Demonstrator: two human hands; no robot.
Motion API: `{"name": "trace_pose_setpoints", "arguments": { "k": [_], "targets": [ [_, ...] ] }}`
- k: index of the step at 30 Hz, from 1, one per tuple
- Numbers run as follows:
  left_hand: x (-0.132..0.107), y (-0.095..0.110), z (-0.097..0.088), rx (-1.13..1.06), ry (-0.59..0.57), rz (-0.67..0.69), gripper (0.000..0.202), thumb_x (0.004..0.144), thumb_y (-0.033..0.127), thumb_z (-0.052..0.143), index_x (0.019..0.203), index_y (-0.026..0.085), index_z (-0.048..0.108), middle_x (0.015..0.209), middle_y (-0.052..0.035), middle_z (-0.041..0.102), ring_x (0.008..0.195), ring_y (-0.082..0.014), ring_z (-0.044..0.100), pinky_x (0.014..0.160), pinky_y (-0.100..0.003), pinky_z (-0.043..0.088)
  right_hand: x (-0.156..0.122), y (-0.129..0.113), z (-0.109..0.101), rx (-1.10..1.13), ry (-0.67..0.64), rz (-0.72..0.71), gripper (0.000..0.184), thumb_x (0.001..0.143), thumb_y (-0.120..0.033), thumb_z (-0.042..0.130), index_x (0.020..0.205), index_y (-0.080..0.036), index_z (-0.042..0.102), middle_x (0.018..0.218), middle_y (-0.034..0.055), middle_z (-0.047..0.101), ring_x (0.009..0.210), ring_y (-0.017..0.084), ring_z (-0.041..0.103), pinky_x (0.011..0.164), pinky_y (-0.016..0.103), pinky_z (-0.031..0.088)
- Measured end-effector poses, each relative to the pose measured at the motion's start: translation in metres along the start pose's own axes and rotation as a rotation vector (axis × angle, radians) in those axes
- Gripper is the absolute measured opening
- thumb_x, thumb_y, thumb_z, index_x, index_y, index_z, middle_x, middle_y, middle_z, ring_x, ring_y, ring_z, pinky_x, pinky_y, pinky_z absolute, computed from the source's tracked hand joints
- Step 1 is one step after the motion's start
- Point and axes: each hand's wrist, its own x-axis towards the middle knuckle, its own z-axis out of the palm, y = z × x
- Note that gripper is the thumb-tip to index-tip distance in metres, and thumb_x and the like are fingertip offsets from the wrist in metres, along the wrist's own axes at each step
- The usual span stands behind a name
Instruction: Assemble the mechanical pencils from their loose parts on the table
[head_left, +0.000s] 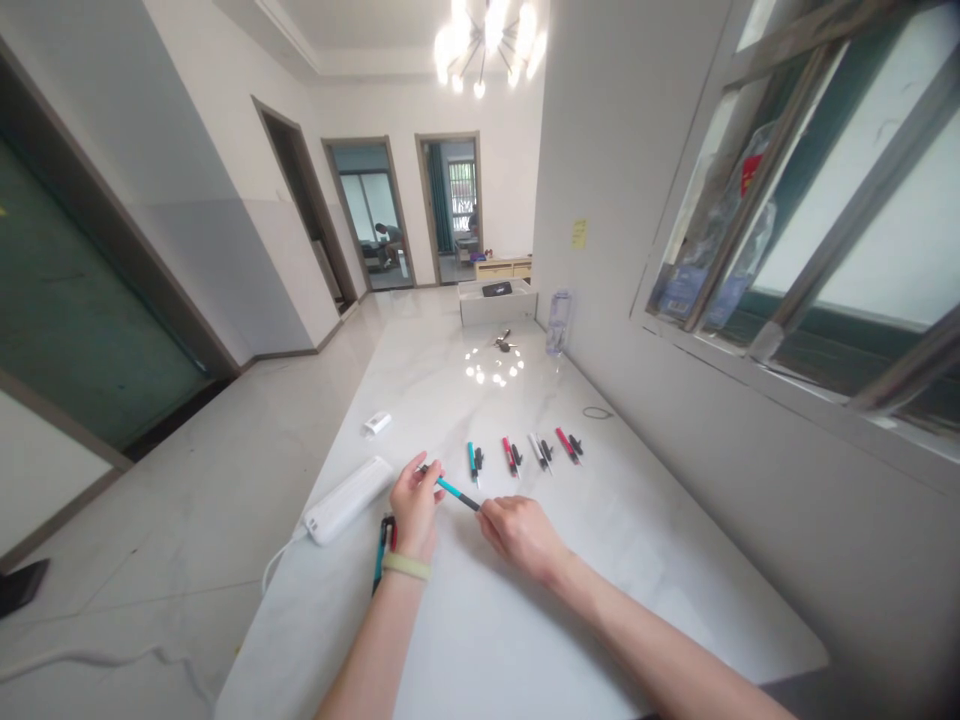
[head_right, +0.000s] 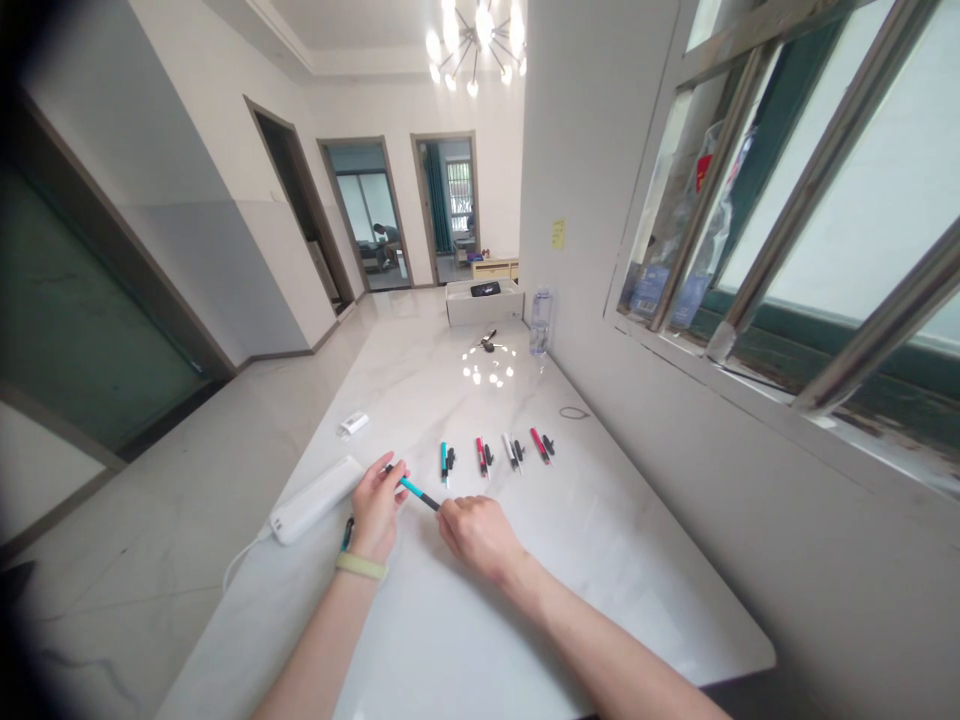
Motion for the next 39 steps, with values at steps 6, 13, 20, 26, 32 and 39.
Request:
{"name": "trace_pose_setpoints", "arguments": {
  "k": [6, 13, 20, 26, 32, 39],
  "targets": [
    [0.002, -0.001, 0.002, -0.200, -0.010, -0.065, 0.048, 0.071, 0.019, 0.077, 0.114, 0.018, 0.058, 0.090, -0.0056, 0.067, 0.078, -0.0127, 0.066, 0.057, -0.018, 0.048, 0.001, 0.000, -0.002, -0.005, 0.002, 0.024, 0.025, 0.098, -0.021, 0.039, 0.077, -0.018, 0.052, 0.066, 0.0023, 0.062, 0.058, 0.013, 0.056, 0.059, 0.028, 0.027],
    [0.001, -0.004, 0.009, -0.315, 0.061, -0.044, 0.030, 0.070, 0.009, 0.075, 0.088, 0.015, 0.052, 0.082, -0.0027, 0.065, 0.075, -0.0120, 0.068, 0.056, -0.016, 0.046, 0.002, 0.001, -0.004, 0.002, 0.008, 0.031, 0.024, 0.098, -0.021, 0.040, 0.078, -0.018, 0.053, 0.067, 0.0023, 0.062, 0.059, 0.014, 0.056, 0.058, 0.027, 0.027],
    [0.000, -0.003, 0.009, -0.351, 0.020, -0.057, 0.019, 0.072, 0.009, 0.072, 0.083, 0.014, 0.056, 0.083, -0.0037, 0.065, 0.084, -0.0149, 0.070, 0.059, -0.016, 0.047, 0.002, -0.003, -0.004, 0.032, -0.037, 0.046, 0.024, 0.098, -0.020, 0.039, 0.078, -0.018, 0.052, 0.068, 0.0042, 0.062, 0.059, 0.015, 0.055, 0.058, 0.027, 0.027],
    [-0.002, 0.000, 0.009, -0.425, -0.102, -0.073, 0.023, 0.075, 0.009, 0.070, 0.094, 0.015, 0.059, 0.092, -0.0062, 0.065, 0.097, -0.0195, 0.069, 0.065, -0.018, 0.049, 0.001, -0.004, -0.008, 0.372, -0.062, 0.208, 0.027, 0.100, -0.028, 0.034, 0.077, -0.020, 0.046, 0.064, -0.0006, 0.054, 0.054, 0.012, 0.045, 0.057, 0.024, 0.028],
    [-0.006, 0.003, 0.011, -0.421, -0.142, -0.021, 0.039, 0.078, 0.012, 0.069, 0.111, 0.023, 0.052, 0.097, -0.0053, 0.066, 0.102, -0.0199, 0.068, 0.073, -0.021, 0.050, 0.006, -0.003, -0.005, 1.048, -0.036, 0.426, 0.037, 0.095, -0.034, 0.038, 0.061, -0.020, 0.039, 0.053, -0.0041, 0.042, 0.051, 0.010, 0.038, 0.053, 0.023, 0.031],
    [-0.017, 0.009, 0.016, -0.287, -0.190, -0.016, 0.050, 0.077, 0.027, 0.073, 0.120, 0.031, 0.046, 0.101, -0.0027, 0.065, 0.099, -0.0185, 0.067, 0.084, -0.029, 0.051, 0.010, -0.002, 0.001, 1.446, -0.119, 0.558, 0.029, 0.086, -0.030, 0.039, 0.059, -0.020, 0.041, 0.045, -0.0042, 0.043, 0.042, 0.009, 0.034, 0.043, 0.022, 0.025]
  ]
}}
